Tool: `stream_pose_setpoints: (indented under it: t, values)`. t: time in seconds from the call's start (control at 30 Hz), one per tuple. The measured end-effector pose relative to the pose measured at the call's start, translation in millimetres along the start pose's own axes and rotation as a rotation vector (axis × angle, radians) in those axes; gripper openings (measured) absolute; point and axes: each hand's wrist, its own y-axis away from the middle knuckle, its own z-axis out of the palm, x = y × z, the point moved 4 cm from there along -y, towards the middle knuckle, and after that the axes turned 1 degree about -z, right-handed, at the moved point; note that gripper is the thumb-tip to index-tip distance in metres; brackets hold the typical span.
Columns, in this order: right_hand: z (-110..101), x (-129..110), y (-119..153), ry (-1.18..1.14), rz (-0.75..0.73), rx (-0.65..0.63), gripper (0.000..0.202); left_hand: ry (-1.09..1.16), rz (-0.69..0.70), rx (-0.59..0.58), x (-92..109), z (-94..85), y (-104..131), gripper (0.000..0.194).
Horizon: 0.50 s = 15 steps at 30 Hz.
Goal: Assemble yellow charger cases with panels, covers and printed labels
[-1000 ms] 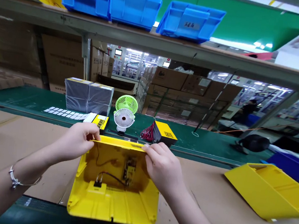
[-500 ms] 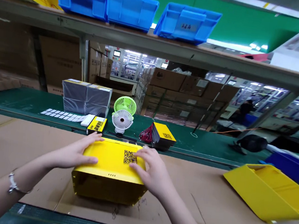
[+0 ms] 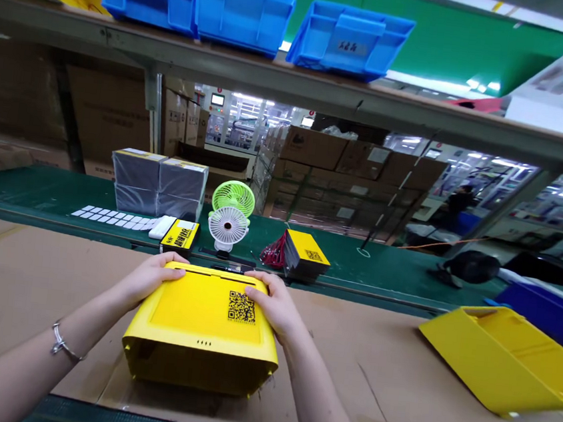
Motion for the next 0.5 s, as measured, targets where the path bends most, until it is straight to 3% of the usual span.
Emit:
stream_pose_setpoints:
  t: [0.37,0.5]
  values:
    - [-4,12,-17,0.104,-0.046,0.085,0.035,-0.314,0.147,0.146,10,-6.0,-4,0.024]
    - [-3,10,-17,0.115,-0.035,0.059,0.039,-0.432,0.205,0.163,12,-19.1,-31,0.033]
